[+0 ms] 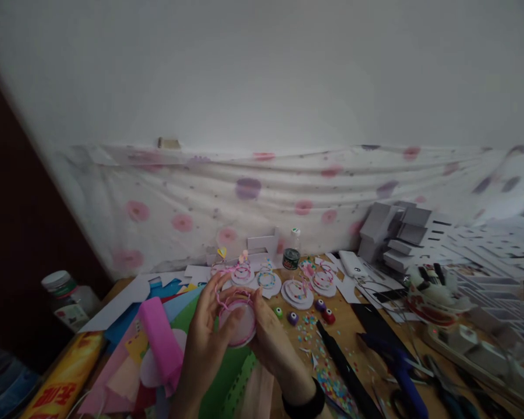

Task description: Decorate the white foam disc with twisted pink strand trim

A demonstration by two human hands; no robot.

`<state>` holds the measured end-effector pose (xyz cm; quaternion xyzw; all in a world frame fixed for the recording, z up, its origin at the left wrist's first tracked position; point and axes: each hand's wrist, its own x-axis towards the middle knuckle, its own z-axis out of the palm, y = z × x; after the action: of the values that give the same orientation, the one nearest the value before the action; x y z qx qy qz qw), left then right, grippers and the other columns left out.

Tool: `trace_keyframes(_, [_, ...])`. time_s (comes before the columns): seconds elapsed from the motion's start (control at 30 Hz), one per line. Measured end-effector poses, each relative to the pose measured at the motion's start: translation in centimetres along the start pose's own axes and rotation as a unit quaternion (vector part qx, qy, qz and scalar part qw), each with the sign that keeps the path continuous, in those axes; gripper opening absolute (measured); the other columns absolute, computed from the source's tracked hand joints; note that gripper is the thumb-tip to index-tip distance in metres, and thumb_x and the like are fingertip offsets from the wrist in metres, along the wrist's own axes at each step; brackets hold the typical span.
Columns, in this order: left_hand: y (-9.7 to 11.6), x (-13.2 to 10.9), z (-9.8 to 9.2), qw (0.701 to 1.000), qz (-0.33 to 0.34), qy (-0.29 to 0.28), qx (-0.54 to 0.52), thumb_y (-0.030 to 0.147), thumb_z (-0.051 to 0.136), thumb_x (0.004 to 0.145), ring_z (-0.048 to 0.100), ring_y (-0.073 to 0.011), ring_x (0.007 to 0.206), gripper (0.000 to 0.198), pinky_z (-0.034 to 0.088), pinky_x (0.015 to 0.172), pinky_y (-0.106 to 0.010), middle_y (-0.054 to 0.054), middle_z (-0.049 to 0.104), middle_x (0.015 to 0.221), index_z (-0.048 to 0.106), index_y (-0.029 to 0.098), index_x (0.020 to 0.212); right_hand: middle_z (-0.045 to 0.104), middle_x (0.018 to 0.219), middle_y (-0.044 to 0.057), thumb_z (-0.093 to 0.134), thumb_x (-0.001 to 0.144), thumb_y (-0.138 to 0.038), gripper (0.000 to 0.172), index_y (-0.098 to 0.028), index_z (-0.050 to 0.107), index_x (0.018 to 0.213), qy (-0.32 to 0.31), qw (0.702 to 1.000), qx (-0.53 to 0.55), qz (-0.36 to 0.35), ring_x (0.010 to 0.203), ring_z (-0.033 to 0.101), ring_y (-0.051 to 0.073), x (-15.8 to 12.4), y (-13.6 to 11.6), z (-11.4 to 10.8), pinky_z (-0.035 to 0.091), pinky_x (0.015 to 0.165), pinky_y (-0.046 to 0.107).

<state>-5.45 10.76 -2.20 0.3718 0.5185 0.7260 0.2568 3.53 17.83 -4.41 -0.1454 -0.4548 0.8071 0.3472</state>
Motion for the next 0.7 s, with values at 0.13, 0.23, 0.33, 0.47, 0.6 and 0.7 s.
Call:
trace_keyframes(0.13, [-0.1, 0.0, -0.5, 0.999, 0.013, 0.03, -0.008, 0.049, 0.078, 0.08, 0.056, -0.0308, 0.134, 0.073, 0.049, 0.109, -0.046, -0.013, 0.048, 0.156, 0.047, 0.027, 0.143, 0.073, 0.11, 0.011, 0.064, 0.079, -0.08, 0.069, -0.02, 0.069, 0.113, 0.014, 1.0, 0.015, -0.016, 0.099, 0.068, 0.025, -0.1, 0.1, 0.0, 0.05, 0.092, 0.037])
trace_keyframes(0.23, [-0.7, -0.2, -0.7, 1.0, 0.024, 0.01, 0.004, 0.051, 0.079, 0.077, 0.054, -0.0329, 0.136, 0.082, 0.045, 0.112, -0.05, -0.014, 0.053, 0.152, 0.044, 0.027, 0.147, 0.075, 0.104, 0.009, 0.064, 0.079, -0.081, 0.068, -0.02, 0.069, 0.11, 0.018, 0.999, 0.031, -0.005, 0.093, 0.069, 0.024, 0.0, 0.3, 0.1, 0.05, 0.087, 0.036])
trace_keyframes(0.33, [-2.0, -0.4, -0.7, 0.997, 0.048, -0.011, 0.051, 0.05, 0.087, 0.068, 0.051, -0.0353, 0.139, 0.103, 0.04, 0.116, -0.054, -0.015, 0.052, 0.151, 0.034, 0.029, 0.153, 0.075, 0.094, 0.007, 0.063, 0.075, -0.085, 0.073, -0.019, 0.069, 0.106, 0.046, 0.998, 0.051, 0.006, 0.084, 0.069, 0.022, 0.2, 0.5, 0.3, 0.051, 0.078, 0.034])
trace_keyframes(0.47, [-3.5, -0.6, -0.9, 0.989, 0.058, -0.034, 0.13, 0.044, 0.089, 0.063, 0.055, -0.0351, 0.133, 0.117, 0.042, 0.113, -0.057, -0.018, 0.05, 0.151, 0.022, 0.027, 0.157, 0.074, 0.093, 0.006, 0.067, 0.072, -0.085, 0.071, -0.018, 0.069, 0.097, 0.038, 0.997, 0.06, -0.014, 0.093, 0.068, 0.023, 0.3, 0.4, 0.8, 0.05, 0.086, 0.034])
trace_keyframes(0.6, [-3.9, -1.1, -2.0, 0.99, 0.012, -0.032, 0.138, 0.04, 0.089, 0.061, 0.067, -0.0331, 0.117, 0.116, 0.056, 0.1, -0.052, -0.017, 0.068, 0.128, 0.023, 0.022, 0.156, 0.072, 0.084, 0.006, 0.051, 0.071, -0.095, 0.08, -0.019, 0.065, 0.086, -0.036, 0.994, 0.064, 0.086, 0.095, 0.069, 0.026, -0.2, 1.0, 0.8, 0.051, 0.085, 0.036])
trace_keyframes(0.7, [-4.3, -2.2, -2.8, 0.992, -0.033, -0.03, 0.119, 0.036, 0.089, 0.059, 0.072, -0.0331, 0.109, 0.111, 0.061, 0.092, -0.048, -0.014, 0.074, 0.115, 0.03, 0.021, 0.152, 0.07, 0.088, 0.006, 0.04, 0.073, -0.098, 0.086, -0.019, 0.064, 0.096, -0.075, 0.99, -0.022, 0.114, 0.093, 0.069, 0.025, -1.9, 1.6, 0.2, 0.052, 0.084, 0.038])
